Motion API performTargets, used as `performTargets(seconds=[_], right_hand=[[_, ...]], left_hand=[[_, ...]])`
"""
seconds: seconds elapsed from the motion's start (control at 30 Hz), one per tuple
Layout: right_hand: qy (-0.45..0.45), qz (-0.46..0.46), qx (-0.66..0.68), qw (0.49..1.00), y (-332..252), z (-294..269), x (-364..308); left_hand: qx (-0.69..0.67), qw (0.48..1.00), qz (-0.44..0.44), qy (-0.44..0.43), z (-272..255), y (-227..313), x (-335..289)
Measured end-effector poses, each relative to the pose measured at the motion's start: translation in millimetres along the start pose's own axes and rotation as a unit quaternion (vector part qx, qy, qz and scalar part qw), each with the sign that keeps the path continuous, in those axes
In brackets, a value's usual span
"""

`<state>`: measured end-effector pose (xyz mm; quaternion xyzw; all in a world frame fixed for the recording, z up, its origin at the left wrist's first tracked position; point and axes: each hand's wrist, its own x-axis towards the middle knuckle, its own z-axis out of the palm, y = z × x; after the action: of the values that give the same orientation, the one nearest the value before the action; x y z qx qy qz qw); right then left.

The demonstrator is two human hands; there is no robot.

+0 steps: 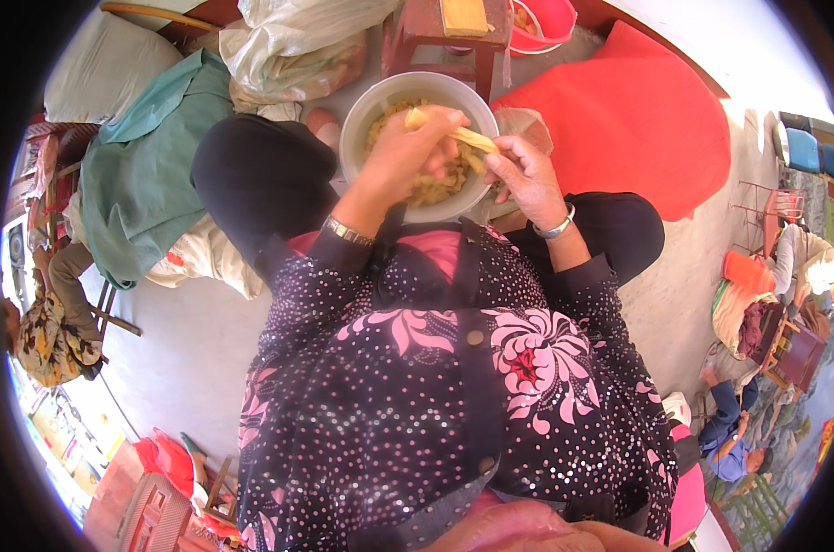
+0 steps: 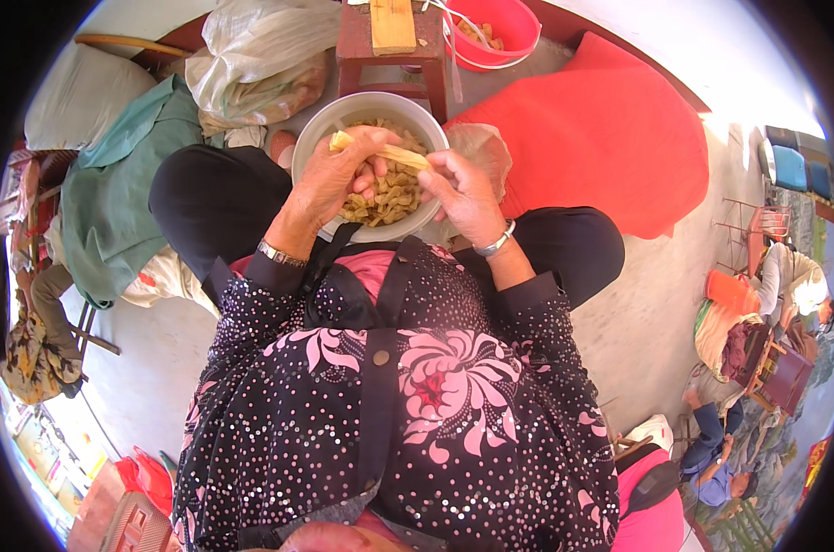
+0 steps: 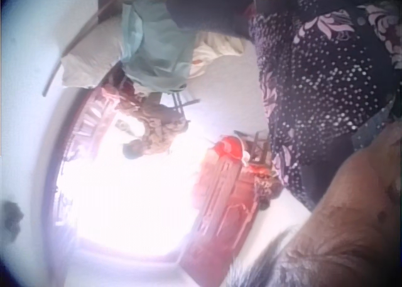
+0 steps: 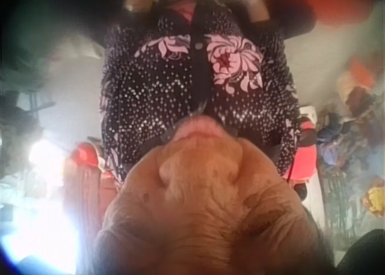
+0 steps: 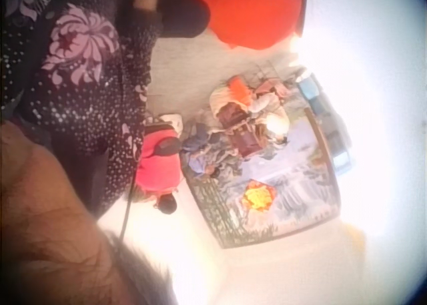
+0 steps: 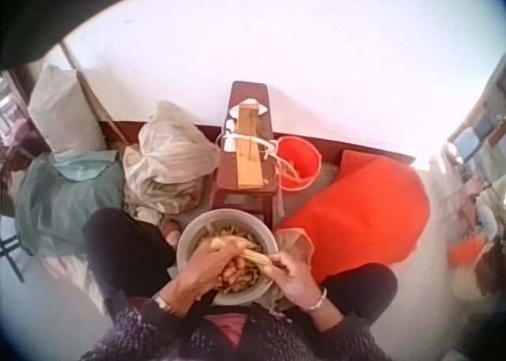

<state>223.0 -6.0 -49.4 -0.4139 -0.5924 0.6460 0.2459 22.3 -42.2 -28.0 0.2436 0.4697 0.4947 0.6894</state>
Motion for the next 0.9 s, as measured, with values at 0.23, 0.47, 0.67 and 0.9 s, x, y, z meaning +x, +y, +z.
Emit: performTargets(seconds=[0.23, 0.47, 0.67, 0.9], right_hand=[[-0.054, 0.012, -0.017, 0.998, -17, 19, 11], [-0.061, -0.056, -0.125, 0.989, -23, 20, 23], [-0.063, -0.083, -0.104, 0.989, -34, 10, 11], [-0.028, -0.174, -0.211, 0.961, -75, -7, 28]], left_hand=[[0.01, 0.999, 0.009, 0.038, -5, 3, 1], [0.009, 0.999, 0.025, 0.04, -9, 8, -1], [-0.071, 0.994, 0.057, 0.057, -18, 24, -18], [-0.038, 0.986, 0.132, 0.093, -2, 56, -13]])
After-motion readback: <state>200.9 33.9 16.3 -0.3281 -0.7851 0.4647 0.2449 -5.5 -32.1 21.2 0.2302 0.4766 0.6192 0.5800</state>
